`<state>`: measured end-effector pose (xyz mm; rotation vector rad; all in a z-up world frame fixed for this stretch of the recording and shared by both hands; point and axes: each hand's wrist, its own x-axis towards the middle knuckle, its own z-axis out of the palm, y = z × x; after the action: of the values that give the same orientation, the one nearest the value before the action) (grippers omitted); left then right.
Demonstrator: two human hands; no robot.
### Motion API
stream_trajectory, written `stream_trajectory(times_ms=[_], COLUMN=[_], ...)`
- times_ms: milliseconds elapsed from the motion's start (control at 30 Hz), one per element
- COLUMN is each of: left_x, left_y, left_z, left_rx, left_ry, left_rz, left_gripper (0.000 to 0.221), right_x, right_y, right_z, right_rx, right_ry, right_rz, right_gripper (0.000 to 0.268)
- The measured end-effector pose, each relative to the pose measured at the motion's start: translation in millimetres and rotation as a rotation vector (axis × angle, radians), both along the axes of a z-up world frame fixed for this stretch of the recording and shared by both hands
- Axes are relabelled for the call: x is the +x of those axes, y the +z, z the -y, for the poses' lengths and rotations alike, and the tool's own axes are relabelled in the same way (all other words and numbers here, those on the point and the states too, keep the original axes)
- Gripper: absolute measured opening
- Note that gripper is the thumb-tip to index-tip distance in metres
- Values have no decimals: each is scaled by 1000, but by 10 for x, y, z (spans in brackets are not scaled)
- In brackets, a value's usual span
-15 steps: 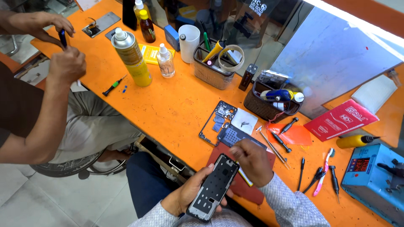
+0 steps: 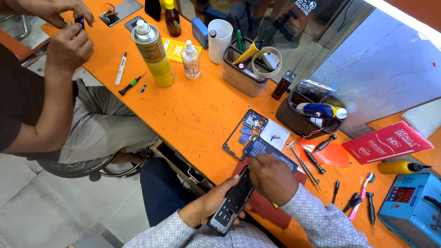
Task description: The person disassembles a mobile phone using a screwdriver, handles internal components including a battery and screen assembly, and reassembles the device by aligning and pressing parts together.
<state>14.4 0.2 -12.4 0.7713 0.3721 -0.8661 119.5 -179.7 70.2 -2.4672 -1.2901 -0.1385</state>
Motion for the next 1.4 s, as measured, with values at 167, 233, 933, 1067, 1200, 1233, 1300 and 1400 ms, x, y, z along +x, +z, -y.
stream_trajectory(times_ms=[167,233,933,1067,1200,1233,1300,1400], left_x=[27,34,217,160,106,109,119,128], left_y=[19,57,351,207,142,164,235,356], left_z=[7,-1,141,113,58,65,41,0], left_rx=[50,49,-271,-296,-267,-227,-297,-414], left_ry=[-7,-4,40,-17,-72,-58,7,144], left_rz=[-78,-120,-18,39,40,14,94,165], left_gripper=[69,67,73,68,67,66,73,79], right_x=[-99,-175,-1023,-879,-212,47,611,1222], right_y=[-76,-129,-543,-325,52,140,287,428], right_z=[-48,-2,1045,1006,919,924,881,752], right_rx=[-99,-38,434,357,328,329,262,91], right_ry=[-33,-51,-555,-482,-390,-411,-526,-572], right_rz=[52,74,-464,-201,257,299,295,169], right_gripper=[17,18,10,38,60,63,64,53])
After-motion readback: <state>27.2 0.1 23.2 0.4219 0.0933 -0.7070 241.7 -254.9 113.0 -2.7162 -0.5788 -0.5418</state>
